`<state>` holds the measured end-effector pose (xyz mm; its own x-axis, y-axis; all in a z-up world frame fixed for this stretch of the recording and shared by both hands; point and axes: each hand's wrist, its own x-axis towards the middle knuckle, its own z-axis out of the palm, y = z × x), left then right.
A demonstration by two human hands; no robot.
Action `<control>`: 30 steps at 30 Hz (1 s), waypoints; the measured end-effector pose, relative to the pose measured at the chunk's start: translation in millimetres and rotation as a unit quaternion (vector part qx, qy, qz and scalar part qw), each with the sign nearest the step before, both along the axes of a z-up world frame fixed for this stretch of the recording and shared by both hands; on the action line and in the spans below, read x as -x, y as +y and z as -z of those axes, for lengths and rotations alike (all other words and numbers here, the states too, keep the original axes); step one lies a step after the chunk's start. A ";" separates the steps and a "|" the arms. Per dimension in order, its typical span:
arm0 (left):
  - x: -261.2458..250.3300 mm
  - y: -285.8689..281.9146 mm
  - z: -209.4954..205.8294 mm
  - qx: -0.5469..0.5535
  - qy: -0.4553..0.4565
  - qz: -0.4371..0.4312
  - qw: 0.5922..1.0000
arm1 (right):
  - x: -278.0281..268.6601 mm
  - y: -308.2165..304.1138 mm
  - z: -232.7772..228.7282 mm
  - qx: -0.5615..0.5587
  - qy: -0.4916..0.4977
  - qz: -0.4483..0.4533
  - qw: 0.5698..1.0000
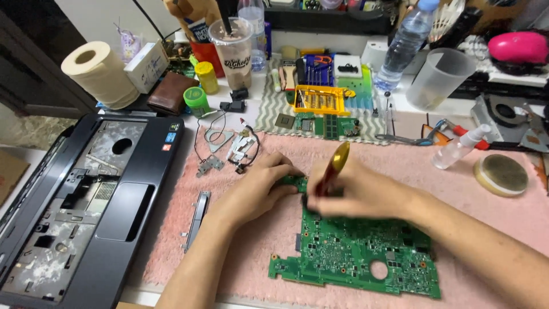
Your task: The person uses a brush to clean a green circuit board placed on a pink towel. They systematically brush the surface of the board, occasionally lifting and repositioning it to access different areas.
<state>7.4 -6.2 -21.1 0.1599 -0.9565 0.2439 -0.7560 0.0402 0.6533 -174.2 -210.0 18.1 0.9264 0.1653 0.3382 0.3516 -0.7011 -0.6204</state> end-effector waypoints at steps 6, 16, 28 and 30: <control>-1.2 -5.3 9.5 0.004 -0.013 0.012 1.000 | -9.7 -6.8 11.1 0.013 0.016 0.014 1.000; -4.4 -3.9 10.7 0.015 -0.022 0.013 1.000 | 17.6 16.3 -6.3 -0.014 0.098 -0.049 0.994; 1.9 -1.1 -6.2 0.011 -0.019 0.017 1.000 | 1.3 -24.2 -0.7 0.033 0.026 0.021 0.999; 0.8 -3.2 -3.9 0.007 -0.018 0.019 1.000 | 16.8 3.4 -18.7 0.021 0.049 -0.006 0.999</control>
<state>6.6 -9.4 -17.2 0.1146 -0.9582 0.2620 -0.7765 0.0781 0.6253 -191.0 -206.6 36.9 0.9527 0.1895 0.2377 0.2992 -0.7228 -0.6230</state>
